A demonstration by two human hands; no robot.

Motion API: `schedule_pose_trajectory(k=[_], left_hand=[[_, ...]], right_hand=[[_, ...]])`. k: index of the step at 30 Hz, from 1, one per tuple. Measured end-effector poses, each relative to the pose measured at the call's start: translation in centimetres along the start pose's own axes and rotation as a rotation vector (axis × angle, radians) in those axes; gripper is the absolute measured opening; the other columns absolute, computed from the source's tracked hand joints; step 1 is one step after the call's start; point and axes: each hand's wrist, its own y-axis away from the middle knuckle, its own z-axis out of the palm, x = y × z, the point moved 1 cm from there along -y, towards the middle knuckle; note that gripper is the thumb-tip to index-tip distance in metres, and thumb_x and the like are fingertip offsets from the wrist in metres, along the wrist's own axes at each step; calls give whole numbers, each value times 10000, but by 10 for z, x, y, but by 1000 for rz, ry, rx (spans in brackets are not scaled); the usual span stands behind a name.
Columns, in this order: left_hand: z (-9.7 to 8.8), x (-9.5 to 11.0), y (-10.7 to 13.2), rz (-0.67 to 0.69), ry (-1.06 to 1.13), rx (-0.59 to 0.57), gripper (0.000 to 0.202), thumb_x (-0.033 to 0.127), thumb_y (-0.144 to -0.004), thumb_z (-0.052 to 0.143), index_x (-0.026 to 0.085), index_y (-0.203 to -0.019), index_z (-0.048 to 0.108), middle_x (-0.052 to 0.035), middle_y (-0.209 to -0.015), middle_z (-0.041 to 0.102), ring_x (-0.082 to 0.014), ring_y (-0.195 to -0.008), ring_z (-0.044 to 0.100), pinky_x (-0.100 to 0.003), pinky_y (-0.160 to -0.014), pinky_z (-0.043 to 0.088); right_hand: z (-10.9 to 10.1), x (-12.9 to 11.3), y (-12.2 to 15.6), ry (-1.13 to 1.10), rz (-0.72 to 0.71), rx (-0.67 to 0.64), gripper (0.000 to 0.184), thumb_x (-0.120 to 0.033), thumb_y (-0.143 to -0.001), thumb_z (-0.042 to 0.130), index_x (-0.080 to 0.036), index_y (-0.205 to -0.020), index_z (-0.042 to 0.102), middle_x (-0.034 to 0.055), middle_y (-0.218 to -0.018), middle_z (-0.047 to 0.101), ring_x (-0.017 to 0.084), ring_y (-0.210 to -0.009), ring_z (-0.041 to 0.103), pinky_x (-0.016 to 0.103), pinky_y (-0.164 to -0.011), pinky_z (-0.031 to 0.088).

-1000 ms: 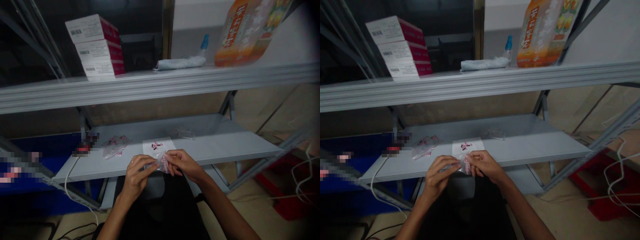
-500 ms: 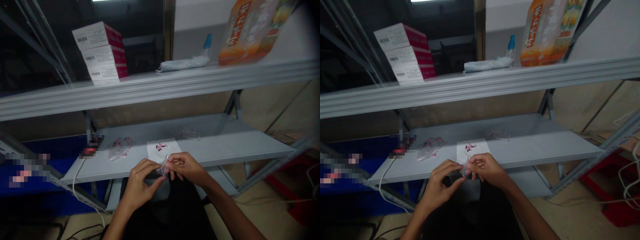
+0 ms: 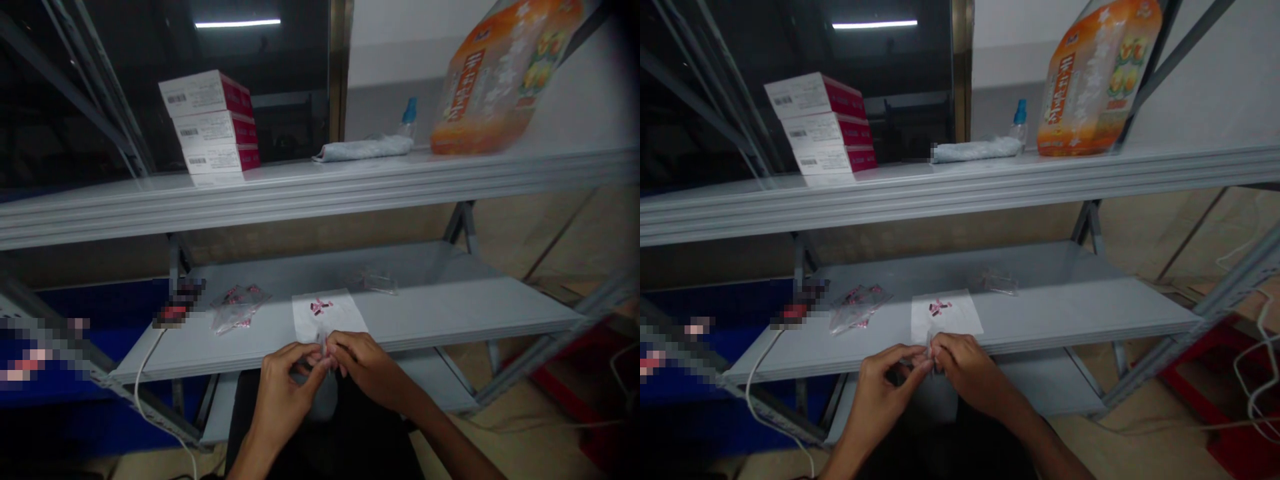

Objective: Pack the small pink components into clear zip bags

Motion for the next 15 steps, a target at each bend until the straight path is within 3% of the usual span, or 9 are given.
schedule_pose_trajectory(k=[4, 10, 15], left_hand=[[0, -5, 0, -79, 12, 31, 161, 358, -792, 727, 239, -885, 782, -51, -846, 780, -203, -722, 716, -292, -666, 570], [0, -11, 1, -171, 181, -130, 233, 356, -814, 690, 223, -979, 786, -76, -924, 783, -227, -787, 733, -326, -729, 589], [3, -13, 3, -209, 227, -132, 203, 294, -821, 666, 180, -934, 791, -75, -825, 783, -207, -708, 726, -290, -661, 577]], right_hand=[[0, -2, 0, -39, 23, -5, 209, -294, -936, 514, -205, -784, 627, -7, -676, 584, 140, -646, 521, 257, -643, 393], [1, -7, -2, -335, 107, -57, 176, -330, -898, 571, -186, -808, 616, 2, -705, 608, 121, -617, 546, 207, -539, 391], [10, -7, -3, -230, 97, -34, 192, -306, -917, 532, -184, -789, 606, -4, -666, 608, 111, -573, 538, 203, -521, 377]])
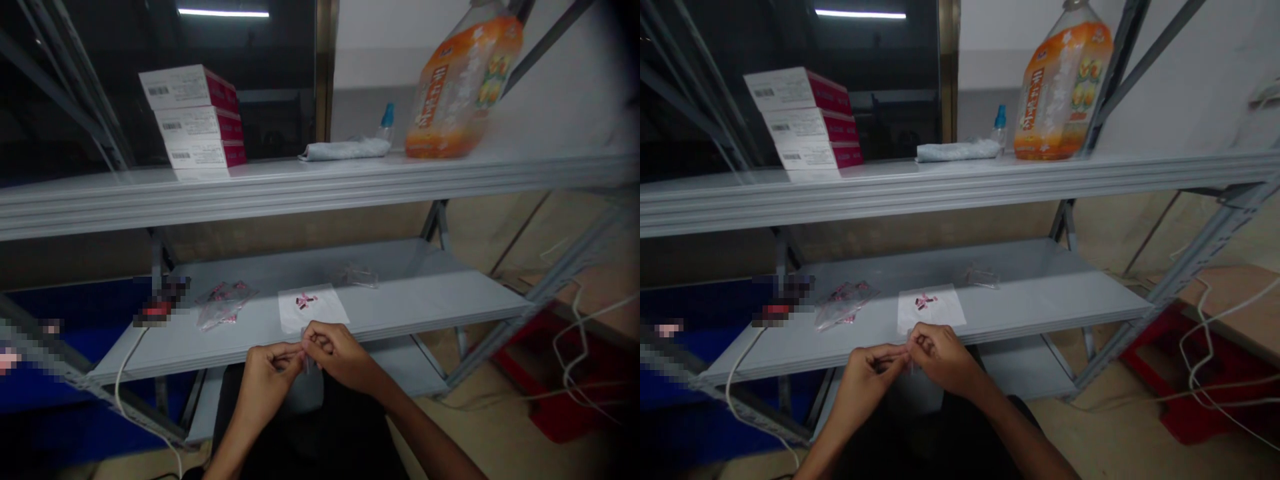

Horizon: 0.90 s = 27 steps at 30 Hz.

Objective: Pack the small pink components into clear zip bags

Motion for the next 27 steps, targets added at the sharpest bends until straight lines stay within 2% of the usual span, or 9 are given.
schedule_pose_trajectory(k=[5, 10, 13, 19, 24, 27], left_hand=[[4, 0, 0, 28, 17, 66, 211, 320, -826, 672, 174, -927, 785, -84, -883, 783, -223, -781, 739, -300, -713, 584], [7, 1, -1, 75, -12, 106, 236, 345, -843, 664, 188, -985, 768, -80, -989, 775, -232, -876, 740, -329, -809, 587], [11, 6, 1, 126, -48, 92, 234, 327, -861, 641, 189, -1012, 754, -85, -1028, 767, -238, -935, 733, -352, -873, 574], [28, 20, 13, 228, -250, 50, 338, 238, -883, 589, 228, -1218, 627, -59, -1030, 768, -236, -1002, 717, -359, -890, 560], [44, 22, 18, 259, -305, -4, 318, 217, -889, 557, 239, -1196, 636, -49, -1065, 759, -223, -1034, 705, -342, -917, 547], [51, 22, 15, 224, -267, 12, 292, 247, -878, 580, 239, -1156, 668, -48, -1037, 767, -237, -1004, 716, -346, -887, 562]], right_hand=[[-2, 3, 1, 146, -27, 125, 245, -354, -877, 613, -184, -703, 582, -13, -604, 577, 117, -546, 521, 220, -516, 362], [-7, -2, 11, 56, -25, 50, 278, -400, -959, 499, -191, -818, 615, 2, -655, 628, 130, -549, 603, 228, -525, 416], [-10, -9, 17, 86, -43, 79, 270, -379, -967, 488, -187, -825, 614, 1, -635, 625, 127, -551, 603, 226, -545, 434], [-18, -14, 34, 144, -6, 161, 276, -328, -953, 490, -174, -754, 602, -4, -606, 610, 112, -510, 572, 217, -528, 427], [-24, -9, 53, 254, -11, 286, 156, -225, -886, 549, -170, -752, 606, 20, -692, 649, 137, -604, 609, 225, -561, 444], [-31, -1, 57, 119, 36, 220, 131, -278, -900, 556, -174, -832, 599, 16, -709, 644, 137, -595, 617, 219, -537, 449]])
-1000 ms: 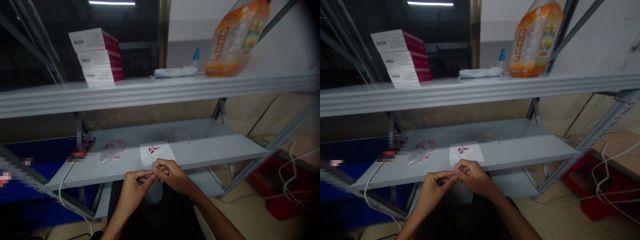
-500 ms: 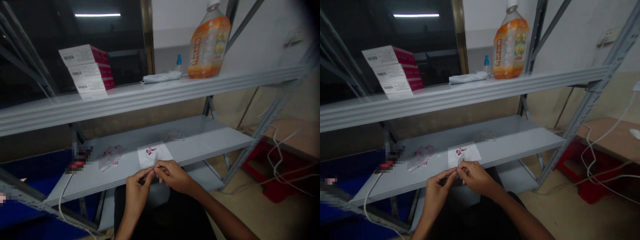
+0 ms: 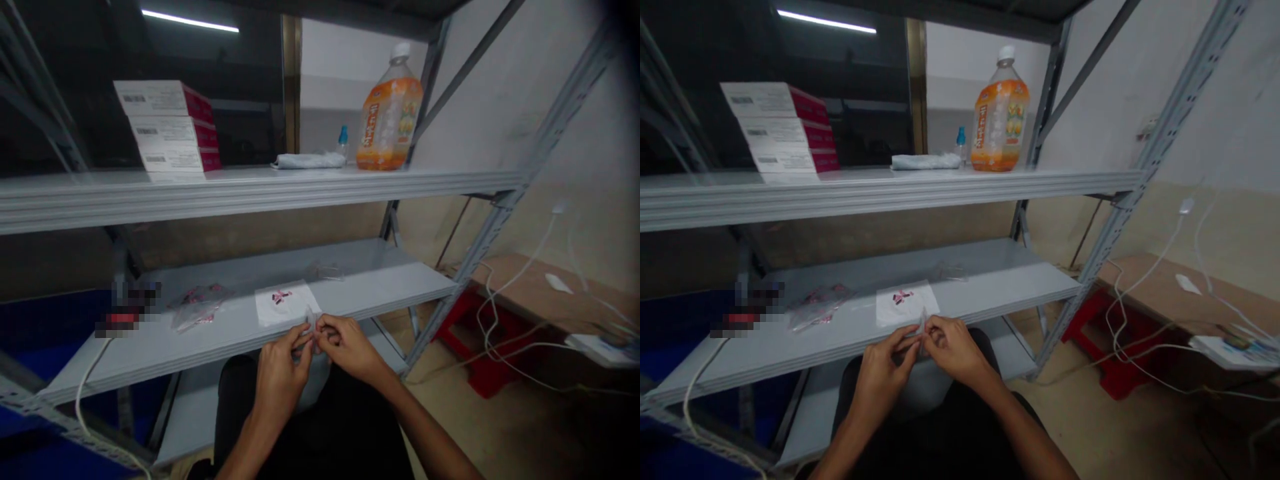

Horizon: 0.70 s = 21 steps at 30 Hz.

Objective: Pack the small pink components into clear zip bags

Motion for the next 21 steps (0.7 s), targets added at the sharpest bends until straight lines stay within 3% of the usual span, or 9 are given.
schedule_pose_trajectory(k=[5, 9, 13, 17, 21], left_hand=[[-1, -11, -10, -120, 257, -5, 223, 311, -828, 664, 235, -1024, 738, -44, -979, 779, -238, -897, 745, -312, -821, 583], [-7, -35, -10, -287, 416, -17, 299, 343, -788, 716, 210, -1055, 738, -65, -955, 782, -247, -877, 746, -318, -815, 575], [-20, -49, -10, -504, 555, -52, 333, 325, -681, 798, 133, -948, 749, -81, -707, 770, -234, -666, 733, -291, -644, 567], [-39, -37, -21, -468, 604, -136, 284, 295, -692, 772, 104, -902, 760, -97, -738, 768, -185, -635, 701, -265, -639, 543], [-41, -24, -9, -420, 514, -16, 211, 232, -674, 733, 105, -841, 762, -61, -667, 740, -162, -591, 668, -245, -606, 511]], right_hand=[[-3, 9, -19, -224, 95, -186, 242, -415, -906, 587, -178, -861, 564, -4, -689, 604, 110, -557, 566, 197, -499, 404], [18, 19, -29, -218, 51, -244, 291, -444, -937, 542, -179, -818, 562, -26, -660, 538, 97, -567, 488, 203, -523, 355], [36, 20, -28, -131, 2, -265, 376, -418, -988, 451, -179, -702, 503, -25, -626, 515, 111, -601, 485, 221, -575, 352], [29, -2, -37, -4, -154, -336, 350, -309, -1013, 369, -180, -730, 528, -15, -687, 553, 118, -652, 516, 234, -656, 373], [26, -20, -32, 236, -272, -283, 272, -199, -970, 395, -177, -740, 538, -4, -727, 563, 129, -706, 507, 252, -711, 350]])
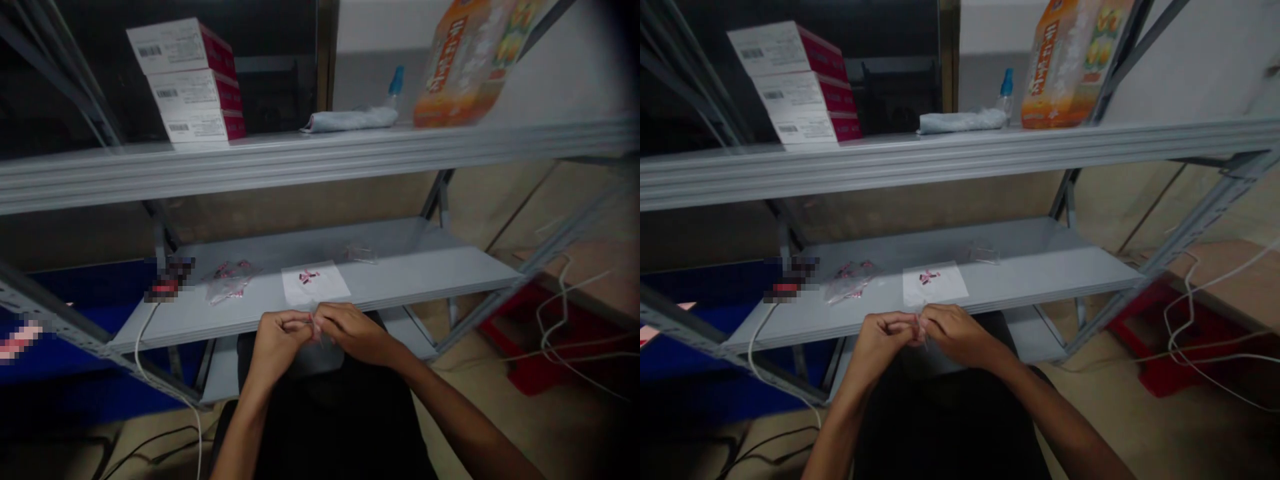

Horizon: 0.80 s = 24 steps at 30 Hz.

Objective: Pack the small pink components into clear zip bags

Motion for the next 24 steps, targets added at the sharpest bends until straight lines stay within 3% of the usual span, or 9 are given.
schedule_pose_trajectory(k=[4, 8, 13, 16, 19, 21, 24], left_hand=[[6, -12, 15, 171, -375, 181, 155, 188, -698, 659, 133, -774, 782, -31, -588, 700, -157, -539, 636, -220, -515, 428], [8, -11, 6, 255, -559, 312, 197, 149, -711, 630, 156, -822, 792, -44, -632, 730, -169, -559, 660, -237, -549, 457], [12, 2, -29, 298, -348, 179, 224, 272, -788, 671, 154, -952, 768, -72, -790, 769, -170, -635, 688, -253, -618, 527], [0, 1, -58, 329, -151, 226, 308, 332, -786, 709, 161, -1042, 723, -99, -1030, 751, -200, -905, 703, -291, -812, 544], [-20, -12, -88, 301, 12, 201, 514, 319, -757, 752, 196, -1237, 615, -110, -1312, 627, -222, -1195, 594, -321, -990, 477], [-31, -24, -104, 192, 98, 89, 537, 324, -767, 747, 179, -1259, 589, -130, -1307, 621, -231, -1163, 613, -328, -955, 503], [-43, -37, -120, 89, 133, 10, 403, 335, -761, 750, 124, -1087, 646, -124, -1032, 719, -197, -845, 702, -280, -717, 563]], right_hand=[[13, -1, 13, 157, 26, 47, 196, -157, -874, 485, -173, -683, 525, -17, -656, 538, 120, -627, 466, 252, -630, 299], [12, 9, 11, 194, 169, 161, 193, -128, -780, 550, -175, -603, 489, -33, -560, 500, 107, -553, 455, 248, -575, 274], [-6, 30, -16, -86, 215, 250, 73, -245, -857, 574, -185, -818, 588, -27, -624, 603, 117, -536, 593, 218, -542, 390], [-15, 48, -41, -456, 211, 254, 173, -364, -898, 555, -194, -909, 585, 0, -715, 652, 137, -557, 641, 202, -449, 426], [-15, 70, -66, -710, 170, 240, 309, -480, -860, 601, -195, -975, 584, 26, -772, 670, 160, -586, 651, 223, -421, 469], [-11, 85, -81, -759, 148, 217, 363, -511, -844, 613, -197, -1024, 586, 25, -754, 661, 162, -586, 635, 240, -440, 490], [0, 110, -96, -691, 171, 324, 387, -466, -793, 692, -206, -1046, 559, 9, -745, 645, 142, -599, 605, 234, -491, 492]])
